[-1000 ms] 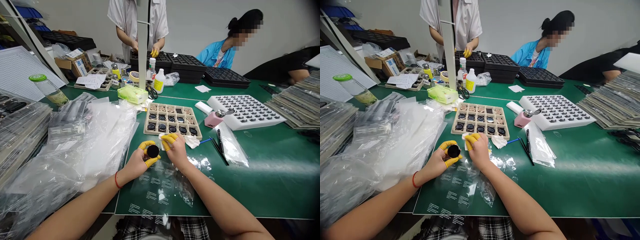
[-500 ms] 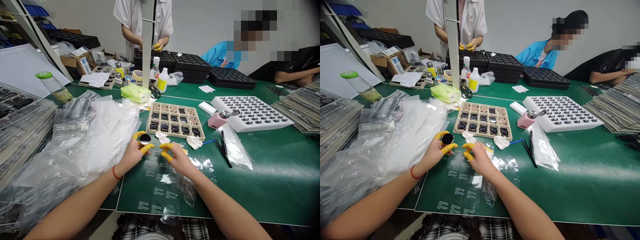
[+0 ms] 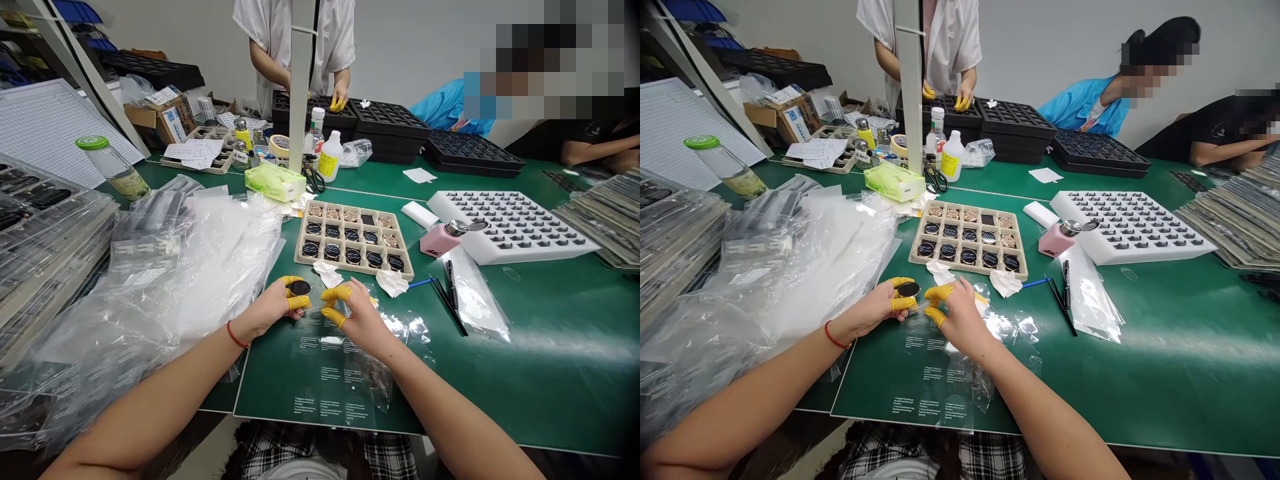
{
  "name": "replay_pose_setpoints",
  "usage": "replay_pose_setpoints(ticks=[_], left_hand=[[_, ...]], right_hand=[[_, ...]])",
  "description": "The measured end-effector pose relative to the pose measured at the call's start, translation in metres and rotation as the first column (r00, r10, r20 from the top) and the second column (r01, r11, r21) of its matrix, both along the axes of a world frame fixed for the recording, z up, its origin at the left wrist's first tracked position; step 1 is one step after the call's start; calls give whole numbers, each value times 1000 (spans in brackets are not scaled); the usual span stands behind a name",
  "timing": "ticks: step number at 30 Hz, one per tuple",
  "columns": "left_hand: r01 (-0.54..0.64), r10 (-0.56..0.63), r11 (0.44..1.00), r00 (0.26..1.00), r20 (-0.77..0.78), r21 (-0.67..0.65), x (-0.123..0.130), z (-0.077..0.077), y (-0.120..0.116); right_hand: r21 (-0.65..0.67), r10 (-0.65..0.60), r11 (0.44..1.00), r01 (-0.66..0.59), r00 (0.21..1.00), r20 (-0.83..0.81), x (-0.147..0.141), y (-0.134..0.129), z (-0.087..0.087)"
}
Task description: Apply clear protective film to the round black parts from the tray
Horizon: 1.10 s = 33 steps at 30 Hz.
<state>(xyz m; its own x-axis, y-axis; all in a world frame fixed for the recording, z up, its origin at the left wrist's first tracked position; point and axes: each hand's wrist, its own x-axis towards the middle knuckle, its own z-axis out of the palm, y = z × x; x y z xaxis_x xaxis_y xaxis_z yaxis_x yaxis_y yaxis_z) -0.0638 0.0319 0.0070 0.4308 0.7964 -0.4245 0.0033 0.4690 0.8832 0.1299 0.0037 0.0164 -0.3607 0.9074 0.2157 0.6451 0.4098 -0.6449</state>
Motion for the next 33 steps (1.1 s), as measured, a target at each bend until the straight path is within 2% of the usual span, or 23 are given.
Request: replay_pose_setpoints(ticks=[6,9,14,18,23,33], left_hand=[[-60,61,992,998,-2,111,0,-8,3],[-77,79,975,997,1,209,2,-10,0],[30,-40,930,999,21,367,6,-4,-10],[107,-121,914,993,11,392,7,-1,-15],[132,-148,904,989,9,406,6,-5,-15],[191,-187,895,981,-49,403,5,-5,-16]], right_hand=[[-93,2,996,-15,991,-137,-1,-1,3],[-116,4,993,-31,973,-231,3,1,9],[-227,-150,971,69,920,-362,8,9,18],[-267,-129,963,37,933,-337,0,11,17],[-250,-105,967,41,964,-246,-8,10,17],[-194,-88,979,55,982,-170,-7,9,19]])
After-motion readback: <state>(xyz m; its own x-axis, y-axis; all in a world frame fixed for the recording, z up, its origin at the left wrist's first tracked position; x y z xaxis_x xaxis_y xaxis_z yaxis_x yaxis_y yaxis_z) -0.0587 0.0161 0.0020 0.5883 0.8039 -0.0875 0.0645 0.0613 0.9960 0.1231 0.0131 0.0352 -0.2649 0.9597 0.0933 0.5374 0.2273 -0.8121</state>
